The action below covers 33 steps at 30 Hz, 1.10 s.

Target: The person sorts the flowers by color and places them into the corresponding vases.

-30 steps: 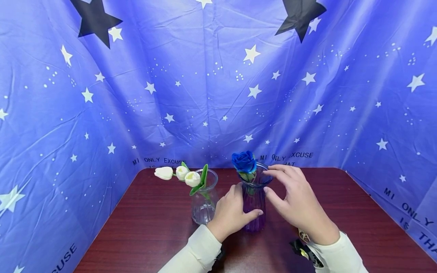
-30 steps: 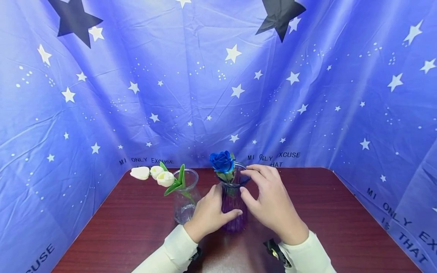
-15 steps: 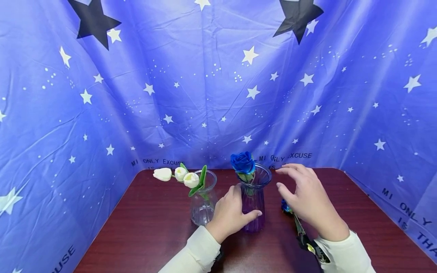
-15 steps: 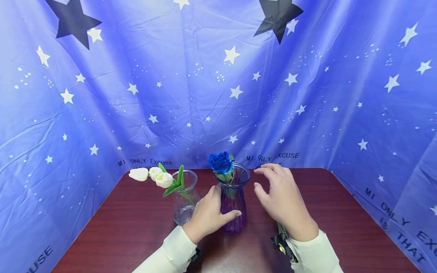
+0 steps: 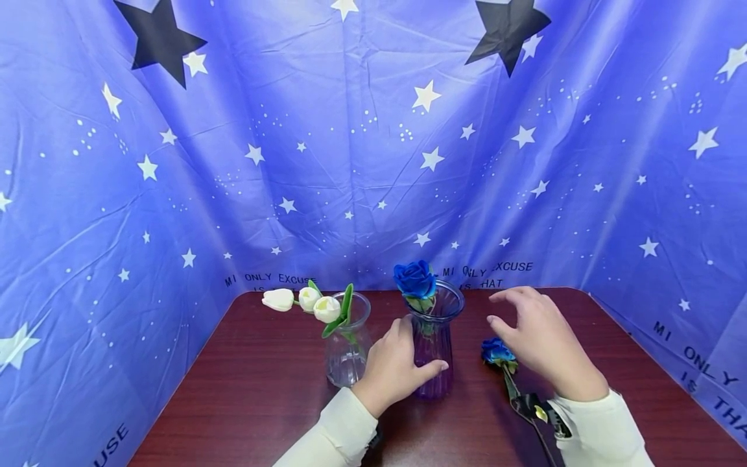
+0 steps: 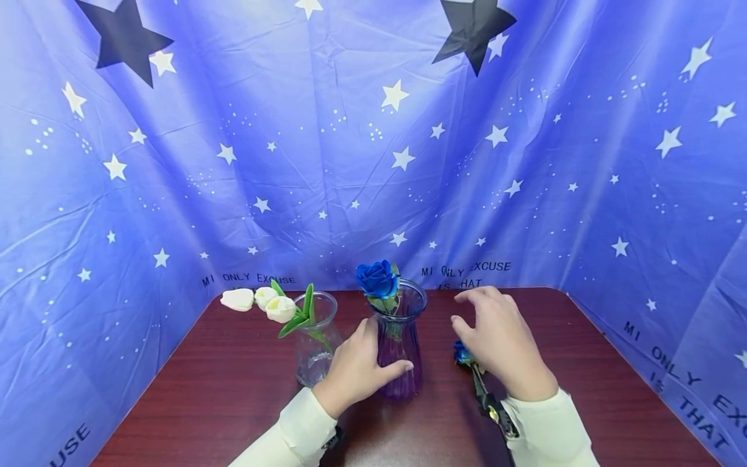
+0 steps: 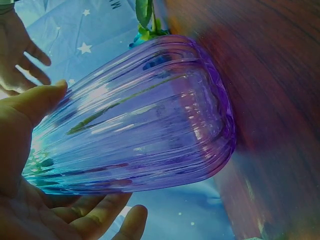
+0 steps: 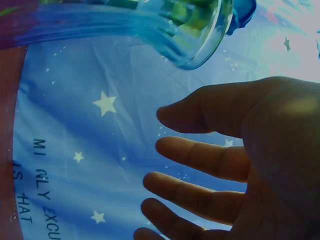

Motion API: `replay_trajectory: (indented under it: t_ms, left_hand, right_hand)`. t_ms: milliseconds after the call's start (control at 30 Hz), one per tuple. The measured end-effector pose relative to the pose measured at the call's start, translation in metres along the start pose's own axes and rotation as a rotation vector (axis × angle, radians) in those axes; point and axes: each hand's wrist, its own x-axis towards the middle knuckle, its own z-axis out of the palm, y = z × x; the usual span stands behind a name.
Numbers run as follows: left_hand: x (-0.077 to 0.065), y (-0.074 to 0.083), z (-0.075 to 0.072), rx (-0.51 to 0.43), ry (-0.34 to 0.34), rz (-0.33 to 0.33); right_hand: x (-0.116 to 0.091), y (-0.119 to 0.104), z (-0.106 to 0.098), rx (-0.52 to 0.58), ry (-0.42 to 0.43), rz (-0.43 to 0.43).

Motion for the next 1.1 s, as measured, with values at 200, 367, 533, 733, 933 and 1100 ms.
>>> replay_trajectory:
  t_ms: [200,367,533,733,933,1100]
  left_hand:
    - [-0.001,-0.001,0.002,-0.017,0.002,-0.009]
    - [-0.001,-0.003,0.003,-0.026,0.014,-0.019]
    - [0.0,-0.002,0.002,-0.025,0.012,-0.013]
    - [0.001,-0.001,0.004,-0.016,0.007,-0.009]
    - [0.001,-0.001,0.005,-0.012,0.002,-0.012]
    - [0.0,0.0,0.003,-0.008,-0.001,-0.011]
  right_hand:
    - [0.003,0.009,0.007,-0.035,-0.104,0.054]
    - [0.005,0.013,0.014,-0.046,-0.159,0.07]
    - [0.005,0.021,0.019,-0.053,-0.166,0.087]
    - [0.004,0.03,0.025,-0.052,-0.194,0.116]
    - [0.006,0.041,0.033,-0.051,-0.23,0.132]
    - [0.007,0.047,0.04,-0.052,-0.244,0.138]
